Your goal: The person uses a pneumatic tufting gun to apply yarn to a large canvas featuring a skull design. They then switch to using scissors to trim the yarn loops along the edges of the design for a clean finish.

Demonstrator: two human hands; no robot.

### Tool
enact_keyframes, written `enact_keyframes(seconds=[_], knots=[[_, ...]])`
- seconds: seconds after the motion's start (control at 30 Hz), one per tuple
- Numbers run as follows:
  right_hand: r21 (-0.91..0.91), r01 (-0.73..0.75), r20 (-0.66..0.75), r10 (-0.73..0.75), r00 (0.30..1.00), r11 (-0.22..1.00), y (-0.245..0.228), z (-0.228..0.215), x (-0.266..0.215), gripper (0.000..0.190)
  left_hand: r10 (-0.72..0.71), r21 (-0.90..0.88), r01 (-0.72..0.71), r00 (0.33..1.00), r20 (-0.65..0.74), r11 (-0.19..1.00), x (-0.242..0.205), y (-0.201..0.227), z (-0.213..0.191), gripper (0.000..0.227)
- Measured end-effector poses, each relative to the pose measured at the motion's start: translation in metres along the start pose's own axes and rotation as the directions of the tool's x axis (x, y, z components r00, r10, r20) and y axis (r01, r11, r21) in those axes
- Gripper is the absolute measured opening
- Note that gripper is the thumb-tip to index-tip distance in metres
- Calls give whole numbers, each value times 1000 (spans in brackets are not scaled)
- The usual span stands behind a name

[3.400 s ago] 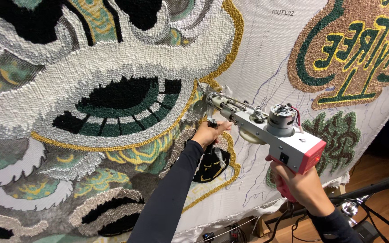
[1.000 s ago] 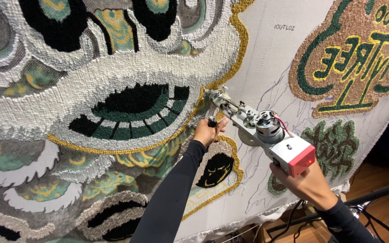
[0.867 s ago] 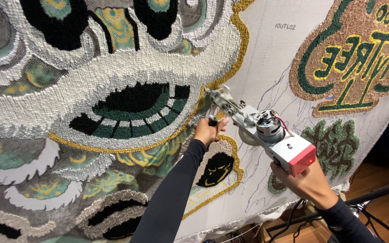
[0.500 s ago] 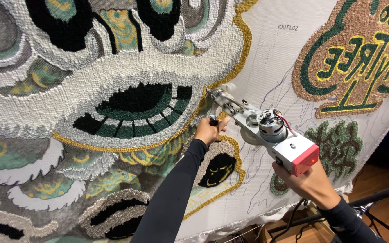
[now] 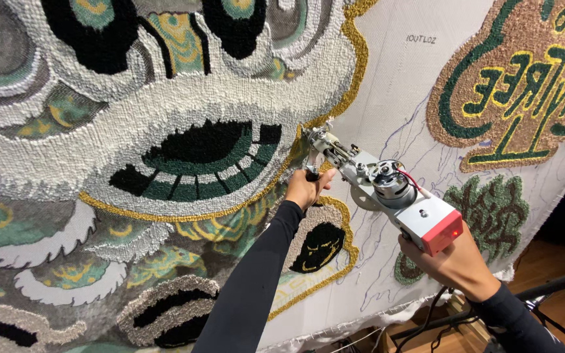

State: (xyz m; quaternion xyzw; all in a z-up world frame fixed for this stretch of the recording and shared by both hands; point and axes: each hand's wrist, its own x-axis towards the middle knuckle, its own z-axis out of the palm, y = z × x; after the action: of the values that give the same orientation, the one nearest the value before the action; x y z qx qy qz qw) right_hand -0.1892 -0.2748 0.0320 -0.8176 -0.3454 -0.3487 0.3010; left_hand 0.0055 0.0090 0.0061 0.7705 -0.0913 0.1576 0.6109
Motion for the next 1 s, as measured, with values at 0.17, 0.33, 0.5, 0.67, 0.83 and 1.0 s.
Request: enact_keyframes(seconds=[0.17,0.33,0.5,0.67,0.83,1.0], knots=[[134,-119,43,114,993,984,1,-3,2,33,139,12,-139,990,-17,990,15,-17,4,55],[98,-141,46,137,989,985,-5,-4,6,39,85,14,-84,996,-20,996,15,-17,2,53],[127,-90,16,88,996,988,1,-1,5,43,104,51,-101,993,-58,994,12,-11,0,52],[12,-90,12,89,996,996,18,5,-2,29,122,178,-111,991,-48,978,-1,-1,-10,58],[66,-67,-17,68,998,996,16,8,-6,31,99,183,-88,994,-52,979,-9,5,-14,57],[22,-89,30,89,996,996,2,-1,5,27,121,162,-115,992,-32,980,-5,4,-11,60]])
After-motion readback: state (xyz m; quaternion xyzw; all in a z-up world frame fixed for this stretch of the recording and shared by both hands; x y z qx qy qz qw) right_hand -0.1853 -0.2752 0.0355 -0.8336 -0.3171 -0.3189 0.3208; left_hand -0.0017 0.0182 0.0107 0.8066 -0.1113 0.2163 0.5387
